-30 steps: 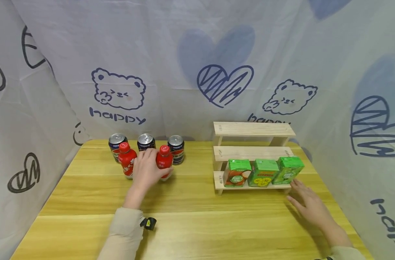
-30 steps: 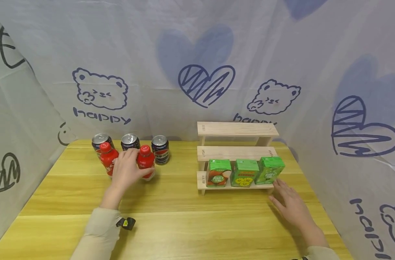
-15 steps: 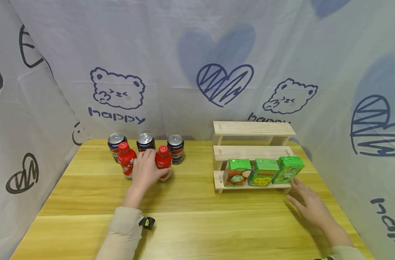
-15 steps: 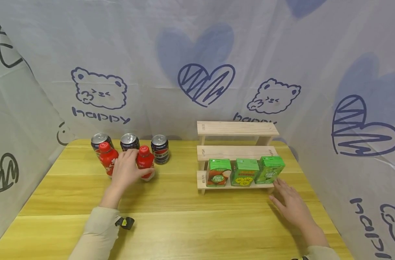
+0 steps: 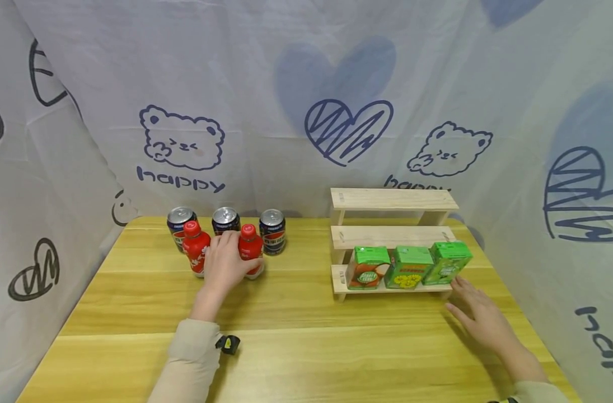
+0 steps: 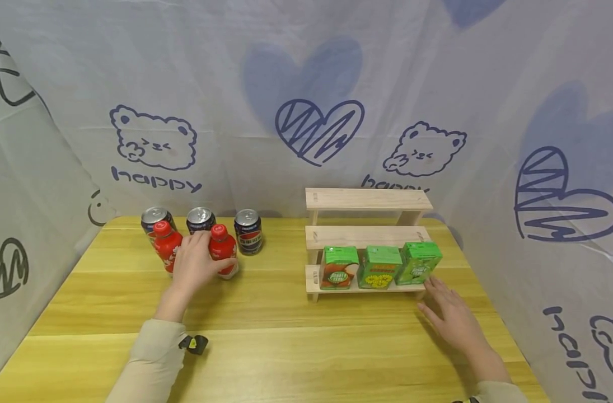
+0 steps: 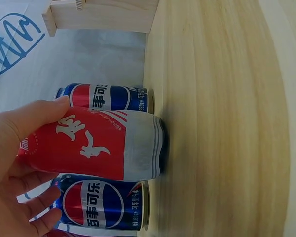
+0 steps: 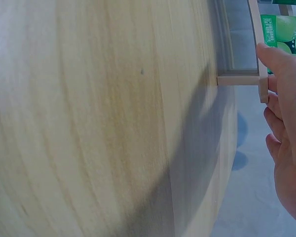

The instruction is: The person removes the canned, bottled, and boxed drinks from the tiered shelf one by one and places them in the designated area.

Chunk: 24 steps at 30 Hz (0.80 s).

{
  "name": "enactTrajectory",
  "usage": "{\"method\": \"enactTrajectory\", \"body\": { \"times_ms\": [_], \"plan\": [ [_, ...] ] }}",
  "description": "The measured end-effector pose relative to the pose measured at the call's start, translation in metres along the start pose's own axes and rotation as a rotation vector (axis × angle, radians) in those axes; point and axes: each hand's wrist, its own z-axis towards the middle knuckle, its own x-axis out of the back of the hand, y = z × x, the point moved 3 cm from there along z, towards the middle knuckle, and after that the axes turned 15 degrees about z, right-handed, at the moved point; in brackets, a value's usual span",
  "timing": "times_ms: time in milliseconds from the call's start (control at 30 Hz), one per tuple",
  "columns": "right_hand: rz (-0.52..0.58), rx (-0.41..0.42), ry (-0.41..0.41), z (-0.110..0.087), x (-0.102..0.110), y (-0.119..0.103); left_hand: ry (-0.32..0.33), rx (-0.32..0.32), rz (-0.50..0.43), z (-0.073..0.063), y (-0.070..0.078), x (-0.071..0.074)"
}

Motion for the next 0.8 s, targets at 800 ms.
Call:
{"method": "enactTrajectory", "body": {
  "times_ms": [800],
  "plan": [
    [0.013,-0.009,-0.01,0.0009,-0.0006,0.0019,-0.049,0.061,-0.004,-0.0022,0.0033,0.0021]
  ]
}}
